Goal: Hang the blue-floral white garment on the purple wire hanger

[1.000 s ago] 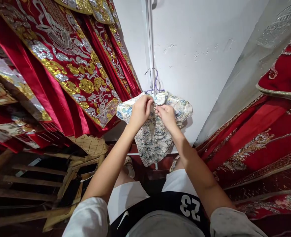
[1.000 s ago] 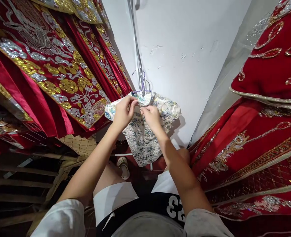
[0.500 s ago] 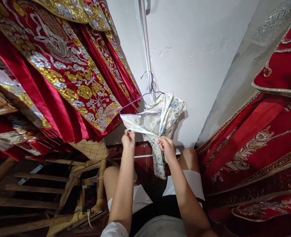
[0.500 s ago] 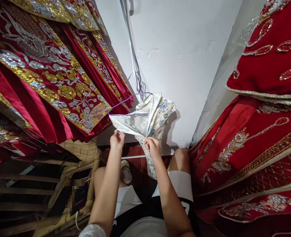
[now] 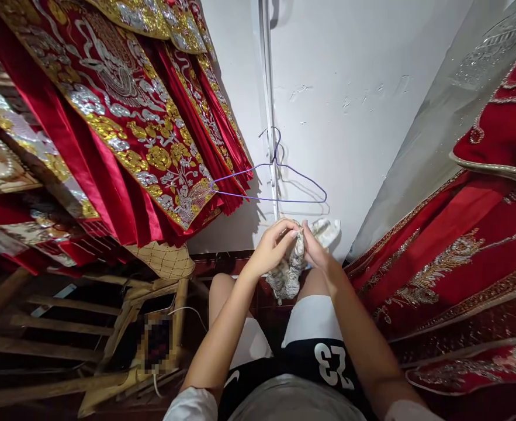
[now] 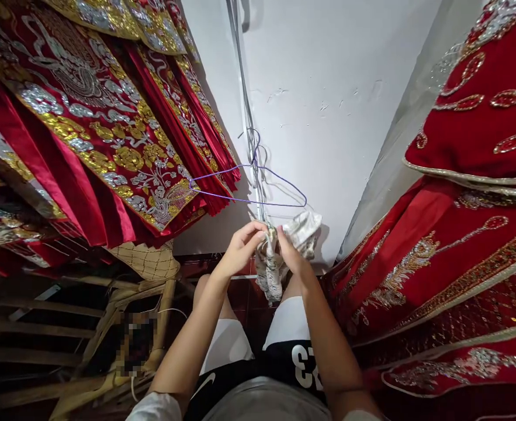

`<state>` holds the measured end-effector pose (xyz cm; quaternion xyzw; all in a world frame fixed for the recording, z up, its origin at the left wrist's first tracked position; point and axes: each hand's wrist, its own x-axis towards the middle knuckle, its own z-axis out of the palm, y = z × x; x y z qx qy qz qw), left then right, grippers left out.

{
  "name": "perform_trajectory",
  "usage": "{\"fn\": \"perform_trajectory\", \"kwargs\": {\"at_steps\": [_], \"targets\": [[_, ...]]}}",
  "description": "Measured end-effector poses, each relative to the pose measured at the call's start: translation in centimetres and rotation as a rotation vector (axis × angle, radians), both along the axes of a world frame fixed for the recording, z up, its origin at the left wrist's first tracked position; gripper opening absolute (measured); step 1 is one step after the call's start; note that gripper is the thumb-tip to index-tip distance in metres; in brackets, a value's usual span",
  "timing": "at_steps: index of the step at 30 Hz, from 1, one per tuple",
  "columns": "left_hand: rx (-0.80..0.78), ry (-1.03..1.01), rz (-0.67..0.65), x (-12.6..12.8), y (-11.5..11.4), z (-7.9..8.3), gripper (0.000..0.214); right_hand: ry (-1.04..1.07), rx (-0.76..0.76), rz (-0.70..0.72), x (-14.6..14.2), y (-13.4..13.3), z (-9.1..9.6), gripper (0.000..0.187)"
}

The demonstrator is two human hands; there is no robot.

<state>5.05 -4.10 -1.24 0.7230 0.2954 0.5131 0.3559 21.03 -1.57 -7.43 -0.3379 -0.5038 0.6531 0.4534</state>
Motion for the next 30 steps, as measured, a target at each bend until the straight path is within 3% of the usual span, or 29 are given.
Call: {"fn": "perform_trajectory", "kwargs": {"at_steps": [3,6,8,10,13,15,17,19,22,25,28,30], "targets": [[0.097,0.135,-0.025,-0.3,-0.5,1.0,0.024,0.131,-0.028,0.082,-2.1,1.1,2.7,0.067],[0.119,0.051,0.037,-1.7,0.1,0.9,0.021,0.144,-0.034,0.092,-3.2,1.7,4.8,0.050],[0.034,-0.025,0.029,-2.9,0.8,0.5,0.037,0.069,-0.037,0.161,-3.0,1.9,6.1,0.040],[-0.124,0.015,-0.071,-4.2,1.3,0.0,0.044,-0.058,-0.018,0.281,-2.1,2.2,7.6,0.029],[-0.333,0.289,-0.213,-6.4,1.8,-0.7,0.048,-0.332,0.204,0.359,-0.4,3.3,9.6,0.014],[-0.365,0.518,-0.190,-8.0,1.8,-0.8,0.050,-0.503,0.454,0.208,0.4,4.8,10.4,0.009],[-0.342,0.749,-0.071,-9.5,1.6,-0.4,0.051,-0.559,0.634,-0.037,0.6,6.8,10.3,0.017],[-0.290,0.960,0.121,-10.7,1.3,0.3,0.050,-0.535,0.686,-0.221,0.2,9.2,9.3,0.036],[-0.249,1.223,0.361,-11.8,1.0,1.4,0.046,-0.565,0.624,-0.220,-0.8,12.2,7.1,0.045],[-0.287,1.386,0.468,-12.7,1.4,2.3,0.043,-0.622,0.577,-0.180,-1.0,13.2,5.4,0.039],[-0.269,1.360,0.573,-14.0,2.7,3.1,0.035,-0.635,0.633,-0.269,0.4,11.9,5.1,0.034],[-0.142,1.226,0.614,-14.8,3.7,3.9,0.026,-0.643,0.667,-0.329,1.7,10.5,5.5,0.032]]}}
